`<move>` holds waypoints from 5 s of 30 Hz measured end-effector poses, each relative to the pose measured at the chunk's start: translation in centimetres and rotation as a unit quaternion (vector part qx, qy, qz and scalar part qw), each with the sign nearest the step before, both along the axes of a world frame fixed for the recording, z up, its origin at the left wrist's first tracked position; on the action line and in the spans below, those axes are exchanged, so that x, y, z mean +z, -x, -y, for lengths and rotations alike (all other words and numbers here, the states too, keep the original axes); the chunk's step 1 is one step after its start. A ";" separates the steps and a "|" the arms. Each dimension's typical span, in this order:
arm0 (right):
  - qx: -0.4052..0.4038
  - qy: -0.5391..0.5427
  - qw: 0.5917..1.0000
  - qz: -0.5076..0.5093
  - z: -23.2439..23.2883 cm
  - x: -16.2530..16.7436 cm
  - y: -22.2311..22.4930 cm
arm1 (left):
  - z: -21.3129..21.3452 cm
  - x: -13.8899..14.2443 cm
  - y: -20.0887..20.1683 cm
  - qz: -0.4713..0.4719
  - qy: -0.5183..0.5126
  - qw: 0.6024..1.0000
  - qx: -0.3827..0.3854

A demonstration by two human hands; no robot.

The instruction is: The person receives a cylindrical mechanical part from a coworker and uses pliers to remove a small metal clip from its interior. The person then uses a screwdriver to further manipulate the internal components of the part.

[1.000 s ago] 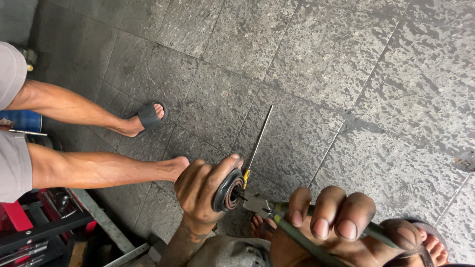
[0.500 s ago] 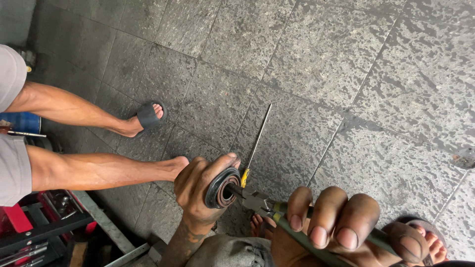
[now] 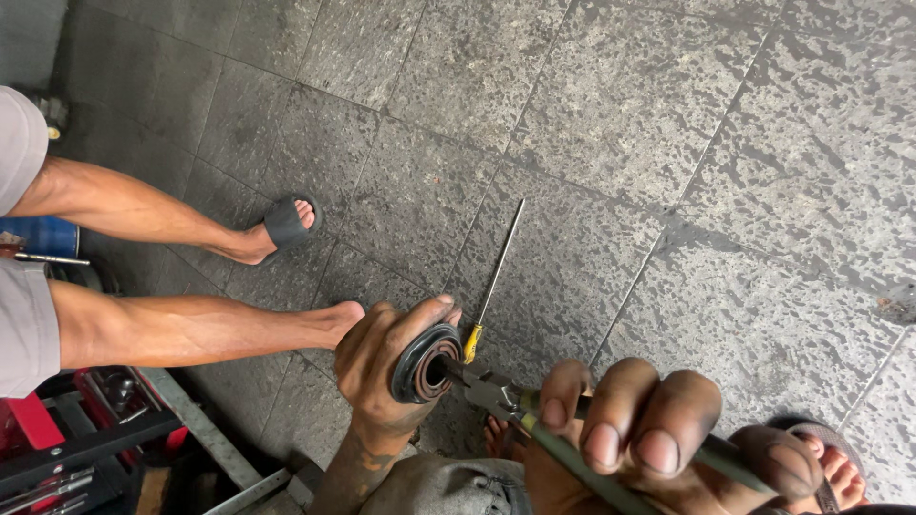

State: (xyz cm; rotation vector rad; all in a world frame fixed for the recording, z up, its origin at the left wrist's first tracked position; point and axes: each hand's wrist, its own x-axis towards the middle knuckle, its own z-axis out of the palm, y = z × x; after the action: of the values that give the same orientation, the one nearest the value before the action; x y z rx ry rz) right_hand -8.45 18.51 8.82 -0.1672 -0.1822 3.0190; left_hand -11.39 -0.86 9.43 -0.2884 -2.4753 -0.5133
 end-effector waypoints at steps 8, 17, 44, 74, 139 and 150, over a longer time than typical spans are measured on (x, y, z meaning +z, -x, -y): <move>-0.002 -0.015 0.993 0.115 -0.9 0.8 0.4 | 0.4 0.2 -0.2 -0.023 0.066 0.998 0.006; 0.006 0.037 0.999 -0.004 -0.2 -0.5 -1.1 | 0.5 -0.9 -0.4 -0.029 0.051 0.998 0.007; -0.027 -0.018 0.999 -0.032 0.8 -1.1 -0.8 | 0.0 -0.2 -0.5 -0.019 0.038 0.999 -0.006; -0.006 -0.065 0.997 -0.030 0.1 0.7 0.6 | -0.3 -0.1 -0.4 0.077 -0.104 0.991 -0.028; 0.066 -0.082 0.991 -0.087 -1.3 3.5 3.0 | -0.3 -0.8 0.0 0.135 -0.206 0.967 -0.064; 0.067 -0.112 0.990 -0.056 -1.8 2.9 2.0 | -0.3 -0.2 0.3 0.108 -0.127 0.984 -0.055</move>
State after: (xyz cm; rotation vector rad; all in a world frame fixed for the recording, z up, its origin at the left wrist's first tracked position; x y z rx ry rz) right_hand -10.42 20.31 11.71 0.0347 -0.5387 3.0987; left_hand -11.71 -0.59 9.19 -0.2807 -2.5736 -0.9419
